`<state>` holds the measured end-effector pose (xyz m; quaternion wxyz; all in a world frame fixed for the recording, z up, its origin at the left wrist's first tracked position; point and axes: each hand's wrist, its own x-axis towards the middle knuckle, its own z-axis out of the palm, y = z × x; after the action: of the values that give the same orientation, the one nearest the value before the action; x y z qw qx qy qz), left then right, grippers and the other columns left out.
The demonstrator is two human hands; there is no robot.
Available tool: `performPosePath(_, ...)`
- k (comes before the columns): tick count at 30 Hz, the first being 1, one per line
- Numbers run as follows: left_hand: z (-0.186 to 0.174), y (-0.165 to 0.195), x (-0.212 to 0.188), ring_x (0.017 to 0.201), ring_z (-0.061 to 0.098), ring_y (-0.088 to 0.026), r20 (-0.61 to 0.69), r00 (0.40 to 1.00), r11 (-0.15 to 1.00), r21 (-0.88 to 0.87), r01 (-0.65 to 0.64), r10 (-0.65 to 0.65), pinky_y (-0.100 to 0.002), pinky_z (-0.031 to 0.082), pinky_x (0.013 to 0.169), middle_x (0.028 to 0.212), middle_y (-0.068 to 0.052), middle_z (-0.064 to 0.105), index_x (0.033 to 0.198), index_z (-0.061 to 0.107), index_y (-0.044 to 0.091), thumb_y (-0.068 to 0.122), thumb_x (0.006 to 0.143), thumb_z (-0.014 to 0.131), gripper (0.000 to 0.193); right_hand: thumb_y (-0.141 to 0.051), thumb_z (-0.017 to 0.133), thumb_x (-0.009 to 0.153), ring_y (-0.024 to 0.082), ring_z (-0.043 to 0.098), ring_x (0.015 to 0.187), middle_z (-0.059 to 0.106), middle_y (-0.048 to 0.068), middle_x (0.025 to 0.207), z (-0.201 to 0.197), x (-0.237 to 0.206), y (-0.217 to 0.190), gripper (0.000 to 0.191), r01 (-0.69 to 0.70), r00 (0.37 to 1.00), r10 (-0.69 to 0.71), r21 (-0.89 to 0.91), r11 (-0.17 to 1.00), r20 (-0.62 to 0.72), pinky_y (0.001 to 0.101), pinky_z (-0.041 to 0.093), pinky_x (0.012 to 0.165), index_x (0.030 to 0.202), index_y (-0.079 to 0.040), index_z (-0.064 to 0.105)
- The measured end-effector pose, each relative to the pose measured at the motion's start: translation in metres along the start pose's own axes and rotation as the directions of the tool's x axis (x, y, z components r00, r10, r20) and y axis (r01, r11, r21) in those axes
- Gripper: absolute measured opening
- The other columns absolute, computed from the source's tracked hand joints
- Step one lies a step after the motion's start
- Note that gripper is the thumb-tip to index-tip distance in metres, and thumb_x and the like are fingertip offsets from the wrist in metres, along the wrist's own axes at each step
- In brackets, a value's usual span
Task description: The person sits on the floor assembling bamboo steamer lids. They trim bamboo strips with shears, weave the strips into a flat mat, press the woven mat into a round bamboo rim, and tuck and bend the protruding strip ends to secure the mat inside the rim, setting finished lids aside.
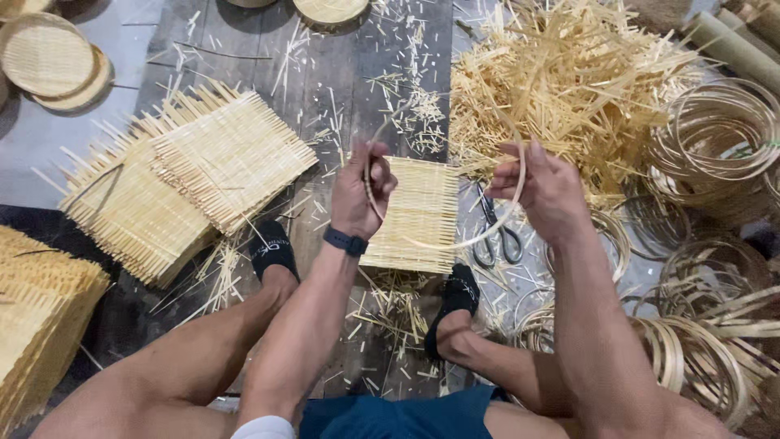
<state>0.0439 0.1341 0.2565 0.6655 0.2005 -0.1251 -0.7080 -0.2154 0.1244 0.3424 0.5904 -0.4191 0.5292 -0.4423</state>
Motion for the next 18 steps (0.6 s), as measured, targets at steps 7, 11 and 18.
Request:
performPosePath(7, -0.006, 0.035, 0.014, 0.049, 0.043, -0.01, -0.106, 0.903, 0.798, 0.435, 0.418, -0.416, -0.026, 0.034, 0.045, 0.06, 0.0, 0.055, 0.088, 0.071, 0.0, 0.028, 0.098, 0.063, 0.031, -0.034, 0.065, 0.103, 0.007, 0.036, 0.05, 0.043, -0.005, 0.061, -0.019, 0.005, 0.039, 0.041, -0.109, 0.965, 0.056, 0.198, 0.974, 0.255, 0.0238, 0.028, 0.044, 0.108, 0.007, 0.069)
performPosePath(11, 0.0, 0.026, 0.018, 0.039, 0.028, -0.005, -0.185, 0.907, 0.796, 0.434, 0.422, -0.379, -0.023, 0.021, 0.035, 0.05, 0.007, 0.042, 0.073, 0.065, 0.006, 0.026, 0.098, 0.069, 0.032, -0.034, 0.063, 0.101, 0.006, 0.034, 0.046, 0.041, -0.006, 0.056, -0.01, 0.009, 0.05, 0.041, -0.158, 0.951, 0.112, 0.139, 0.978, 0.289, 0.0234, 0.027, 0.041, 0.107, 0.007, 0.071)
performPosePath(18, -0.015, 0.034, 0.016, 0.053, 0.043, -0.009, -0.243, 0.937, 0.907, 0.279, 0.316, -0.251, -0.025, 0.033, 0.047, 0.063, 0.002, 0.052, 0.093, 0.068, 0.002, 0.039, 0.104, 0.063, 0.039, -0.039, 0.051, 0.107, 0.013, 0.051, 0.063, 0.054, 0.0, 0.071, -0.01, 0.006, 0.064, 0.046, -0.097, 0.982, 0.038, 0.326, 0.94, 0.183, 0.0309, 0.048, 0.06, 0.117, 0.002, 0.07)
